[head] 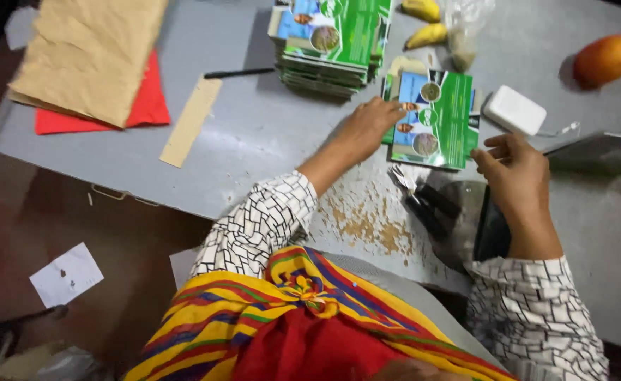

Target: The person is inspecting printed calendars by flipping through the pages and then stacking them neatly on a production table.

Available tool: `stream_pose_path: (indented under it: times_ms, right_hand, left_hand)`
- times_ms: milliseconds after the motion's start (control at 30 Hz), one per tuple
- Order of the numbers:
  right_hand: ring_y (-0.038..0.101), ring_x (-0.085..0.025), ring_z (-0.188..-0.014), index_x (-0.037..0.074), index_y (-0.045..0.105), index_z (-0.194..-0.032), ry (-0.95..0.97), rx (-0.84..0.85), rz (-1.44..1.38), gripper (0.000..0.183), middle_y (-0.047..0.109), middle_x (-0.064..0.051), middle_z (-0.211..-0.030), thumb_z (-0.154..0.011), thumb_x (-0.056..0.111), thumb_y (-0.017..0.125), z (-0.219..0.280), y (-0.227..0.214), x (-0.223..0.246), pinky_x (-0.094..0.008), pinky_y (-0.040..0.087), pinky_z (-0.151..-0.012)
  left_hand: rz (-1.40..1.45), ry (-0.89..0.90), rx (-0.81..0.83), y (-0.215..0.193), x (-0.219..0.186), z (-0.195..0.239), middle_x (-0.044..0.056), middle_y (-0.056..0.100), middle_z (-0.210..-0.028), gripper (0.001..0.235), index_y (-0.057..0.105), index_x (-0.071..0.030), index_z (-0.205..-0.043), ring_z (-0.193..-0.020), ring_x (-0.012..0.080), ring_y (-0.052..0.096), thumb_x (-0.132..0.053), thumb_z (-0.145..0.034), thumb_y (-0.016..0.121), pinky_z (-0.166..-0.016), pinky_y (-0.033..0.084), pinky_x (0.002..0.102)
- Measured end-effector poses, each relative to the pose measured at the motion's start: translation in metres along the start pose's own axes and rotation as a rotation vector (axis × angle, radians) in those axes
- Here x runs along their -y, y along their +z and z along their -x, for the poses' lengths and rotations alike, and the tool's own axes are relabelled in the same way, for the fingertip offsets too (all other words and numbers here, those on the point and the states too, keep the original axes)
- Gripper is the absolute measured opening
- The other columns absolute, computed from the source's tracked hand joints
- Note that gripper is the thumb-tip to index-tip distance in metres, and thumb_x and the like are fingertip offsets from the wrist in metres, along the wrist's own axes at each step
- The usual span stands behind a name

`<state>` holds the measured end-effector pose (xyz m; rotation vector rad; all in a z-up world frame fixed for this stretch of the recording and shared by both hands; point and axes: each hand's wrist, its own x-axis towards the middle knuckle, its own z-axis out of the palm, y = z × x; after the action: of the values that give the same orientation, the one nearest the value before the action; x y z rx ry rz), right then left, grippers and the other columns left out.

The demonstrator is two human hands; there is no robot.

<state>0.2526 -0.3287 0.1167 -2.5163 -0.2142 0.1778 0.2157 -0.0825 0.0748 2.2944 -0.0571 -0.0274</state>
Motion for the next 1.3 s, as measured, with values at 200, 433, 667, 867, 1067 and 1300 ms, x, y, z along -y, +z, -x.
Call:
stream_pose_path:
  times_ms: [200,433,667,867,1067,1300]
  right_hand:
    - [0.063,-0.018,-0.081,0.002,0.067,-0.109,-0.124,0.061,-0.213,0.022,0.068,-0.010,-0.089,-0.092,0.015,0.068,0.015,-0.006,0.054,-0.031,0.051,-0.073]
    - [0.064,-0.034,-0.103,-0.008,0.058,-0.122,-0.256,0.309,-0.602,0.043,0.063,-0.029,-0.110,-0.087,0.016,0.065,-0.017,0.006,0.148,-0.048,0.050,-0.092]
    - [0.065,-0.042,-0.107,-0.017,0.050,-0.121,-0.044,0.566,-0.746,0.035,0.059,-0.035,-0.117,-0.092,0.002,0.051,-0.178,0.084,0.149,-0.042,0.059,-0.097]
    - [0.061,-0.042,-0.112,-0.011,0.049,-0.121,0.286,0.427,-0.491,0.035,0.057,-0.027,-0.120,-0.094,0.010,0.055,-0.154,0.084,0.207,-0.047,0.056,-0.099]
    - [0.040,-0.014,-0.055,0.010,0.046,-0.081,0.368,0.407,-0.514,0.017,0.036,0.002,-0.063,-0.095,0.008,0.056,-0.190,0.108,0.190,-0.030,0.056,-0.064]
    - [0.068,-0.033,-0.051,-0.001,0.058,-0.112,-0.093,0.004,-0.337,0.047,0.065,-0.020,-0.075,-0.078,0.018,0.085,-0.260,0.166,0.125,-0.040,0.062,-0.047]
  left_hand:
    - [-0.285,0.464,-0.222,0.035,0.078,-0.032,0.021,0.049,-0.139,0.094,0.049,-0.004,-0.135,-0.121,0.0363,0.049,0.037,-0.051,0.041,-0.093,0.051,0.043]
    - [-0.419,0.430,-0.711,-0.053,0.115,-0.047,0.007,0.064,-0.107,0.032,0.062,-0.014,-0.113,-0.102,0.0232,0.060,0.003,-0.089,0.052,-0.094,0.047,0.035]
    - [-0.435,0.140,-0.688,-0.085,0.157,-0.052,0.017,0.060,-0.081,0.026,0.055,-0.002,-0.069,-0.078,0.0373,0.051,0.017,-0.066,0.037,-0.060,0.045,0.050]
    - [-0.377,0.117,-0.633,-0.081,0.140,-0.035,0.023,0.061,-0.109,0.033,0.060,0.005,-0.081,-0.101,0.0399,0.050,0.030,-0.067,0.045,-0.071,0.054,0.047]
    - [-0.326,0.074,-0.624,-0.084,0.136,-0.032,0.021,0.061,-0.116,0.039,0.065,0.004,-0.093,-0.107,0.0372,0.050,0.029,-0.070,0.046,-0.074,0.056,0.045]
    - [-0.180,0.183,-0.655,-0.089,0.150,-0.026,0.019,0.061,-0.111,0.023,0.067,0.004,-0.100,-0.116,0.0459,0.047,0.012,-0.085,0.053,-0.073,0.059,0.049]
